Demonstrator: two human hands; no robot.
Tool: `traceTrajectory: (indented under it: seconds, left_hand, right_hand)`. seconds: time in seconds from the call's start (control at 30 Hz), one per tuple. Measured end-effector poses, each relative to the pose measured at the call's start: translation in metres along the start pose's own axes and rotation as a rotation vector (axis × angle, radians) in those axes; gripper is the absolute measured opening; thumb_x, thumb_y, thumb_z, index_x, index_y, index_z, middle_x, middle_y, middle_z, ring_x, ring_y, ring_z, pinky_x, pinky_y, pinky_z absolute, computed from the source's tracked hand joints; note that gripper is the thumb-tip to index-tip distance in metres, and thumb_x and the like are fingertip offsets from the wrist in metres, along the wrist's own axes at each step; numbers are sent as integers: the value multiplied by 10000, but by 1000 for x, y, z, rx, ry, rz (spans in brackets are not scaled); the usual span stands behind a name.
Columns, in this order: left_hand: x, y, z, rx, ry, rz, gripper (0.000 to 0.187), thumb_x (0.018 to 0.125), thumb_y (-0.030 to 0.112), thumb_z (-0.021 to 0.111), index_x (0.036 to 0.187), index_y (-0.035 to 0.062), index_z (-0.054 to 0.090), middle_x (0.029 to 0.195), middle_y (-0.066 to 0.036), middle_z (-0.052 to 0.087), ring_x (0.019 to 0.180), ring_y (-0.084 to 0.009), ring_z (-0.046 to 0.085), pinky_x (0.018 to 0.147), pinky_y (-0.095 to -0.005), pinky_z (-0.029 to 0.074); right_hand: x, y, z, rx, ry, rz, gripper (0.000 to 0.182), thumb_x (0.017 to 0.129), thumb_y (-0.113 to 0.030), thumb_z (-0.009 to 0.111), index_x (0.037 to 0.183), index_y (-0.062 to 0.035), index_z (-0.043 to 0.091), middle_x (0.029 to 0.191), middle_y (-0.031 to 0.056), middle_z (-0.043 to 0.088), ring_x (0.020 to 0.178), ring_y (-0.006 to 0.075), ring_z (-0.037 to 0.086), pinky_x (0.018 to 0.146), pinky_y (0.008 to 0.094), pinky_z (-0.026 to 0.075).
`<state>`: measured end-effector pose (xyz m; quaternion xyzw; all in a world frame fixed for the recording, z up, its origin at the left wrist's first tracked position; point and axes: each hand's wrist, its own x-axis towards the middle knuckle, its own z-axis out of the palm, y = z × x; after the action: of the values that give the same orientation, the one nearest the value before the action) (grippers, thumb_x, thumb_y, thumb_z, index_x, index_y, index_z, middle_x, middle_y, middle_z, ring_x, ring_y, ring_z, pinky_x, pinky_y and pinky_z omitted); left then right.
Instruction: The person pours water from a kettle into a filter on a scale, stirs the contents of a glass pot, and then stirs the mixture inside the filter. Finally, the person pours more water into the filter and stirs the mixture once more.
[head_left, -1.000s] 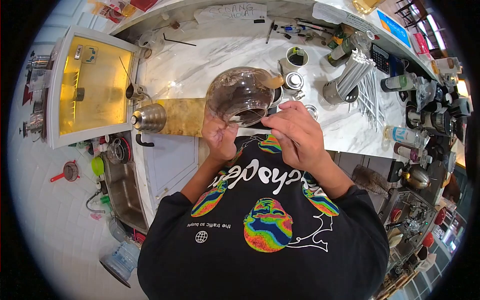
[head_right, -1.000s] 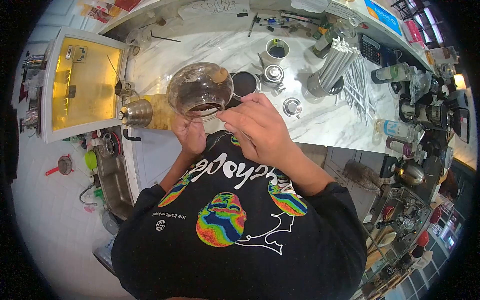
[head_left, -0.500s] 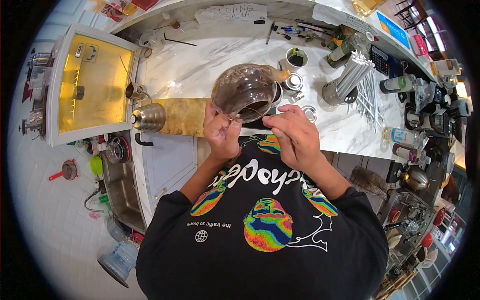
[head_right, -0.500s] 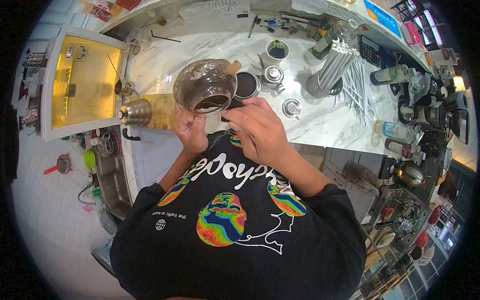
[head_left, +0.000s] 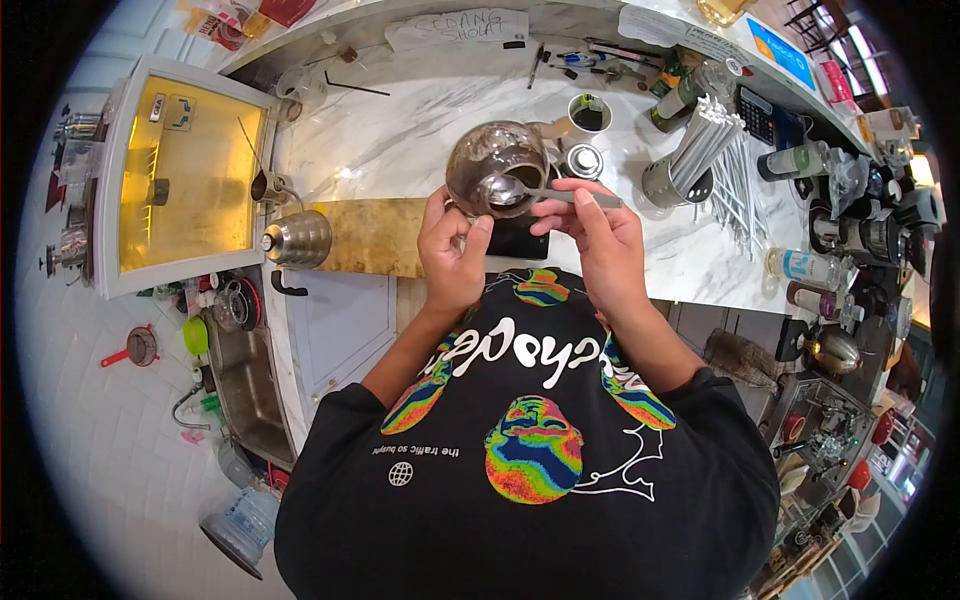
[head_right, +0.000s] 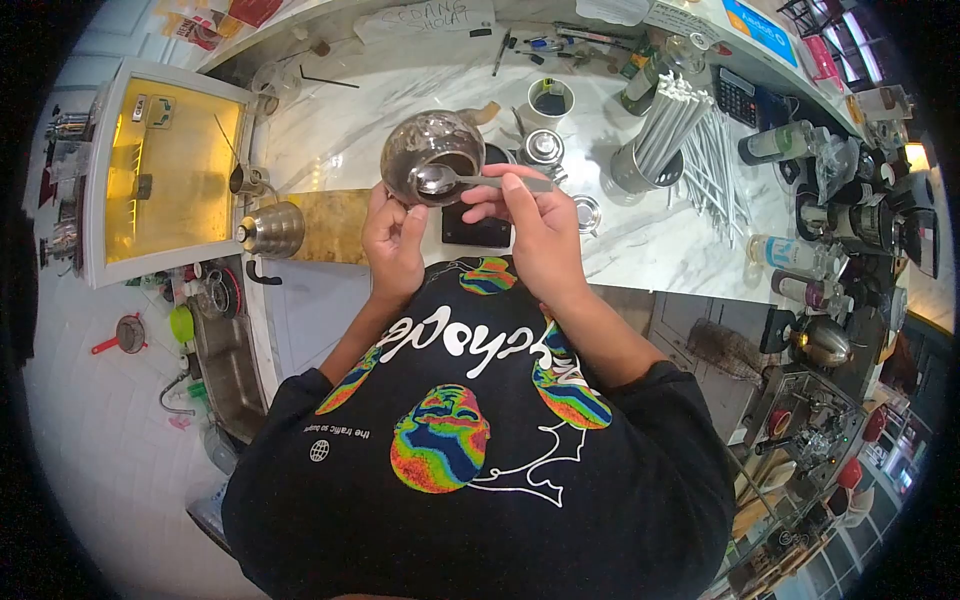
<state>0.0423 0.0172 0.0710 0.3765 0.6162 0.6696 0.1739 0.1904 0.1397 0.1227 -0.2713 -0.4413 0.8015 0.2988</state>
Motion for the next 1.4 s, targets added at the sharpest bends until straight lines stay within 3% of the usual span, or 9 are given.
traceTrajectory:
  seconds: [0.33,0.47,0.57,0.67,0.8,0.97,1.1,1.2,1.4]
  left_hand:
    - [4,-28,-12,-136,198,-116,307,980,22,606,712,32,458,1123,-113,549,1038,-147,524,912,-283,408]
    - [6,-26,-17,-143,238,-177,322,1006,55,591,714,40,458,1082,-106,557,987,-144,561,899,-298,468]
    - [3,-34,-21,-127,233,-195,329,1015,66,584,712,44,457,1060,-99,559,969,-140,574,893,-302,493]
    - [3,-33,-17,-126,238,-188,333,1015,66,583,710,45,450,1029,-85,548,947,-135,560,880,-296,483]
    - [1,-34,-18,-148,225,-173,334,1008,59,584,708,52,440,1017,-82,538,933,-132,527,870,-284,445]
    - [-7,-33,-21,-155,150,-157,296,972,34,581,719,57,429,1032,-103,541,965,-160,484,889,-317,384]
    - [-10,-31,-23,-177,78,21,203,1023,44,514,823,48,481,997,-49,589,911,-108,559,912,-312,476]
    - [-10,-23,-21,-163,41,166,129,1014,26,500,892,8,538,1109,-124,620,1022,-171,583,972,-359,466]
    - [-16,-22,-30,-217,25,260,122,982,36,530,1024,-55,600,1181,-196,624,1103,-230,587,1024,-429,452]
  right_hand:
    - [9,-2,-24,-80,63,-183,352,1097,-220,456,1220,72,608,1033,204,724,879,253,714,878,366,549]
    - [16,15,-38,-239,185,-297,306,1075,-176,479,1211,52,632,1003,165,742,868,195,708,864,329,526]
    - [17,33,-47,-843,41,-514,261,973,-49,607,1224,-45,676,1008,143,740,870,265,702,826,351,527]
    - [19,33,-48,-1208,0,-785,254,986,-16,600,1227,-34,680,1071,131,744,873,209,709,805,324,546]
    - [16,17,-45,-960,162,-744,285,925,14,638,1203,-36,678,1027,130,740,882,272,679,785,351,528]
    - [-2,-24,-20,-626,14,-814,253,936,67,545,1158,39,665,1010,148,741,863,281,697,842,368,528]
    - [-10,-36,-5,-720,-185,-904,213,907,22,627,1115,6,669,993,127,739,861,268,697,902,465,496]
    - [-12,-34,5,-827,-301,-883,207,970,9,545,1145,-8,653,978,163,759,868,260,723,961,480,467]
    - [-11,-25,13,-830,-318,-926,326,839,19,703,1158,-41,673,927,82,712,796,238,676,887,438,483]
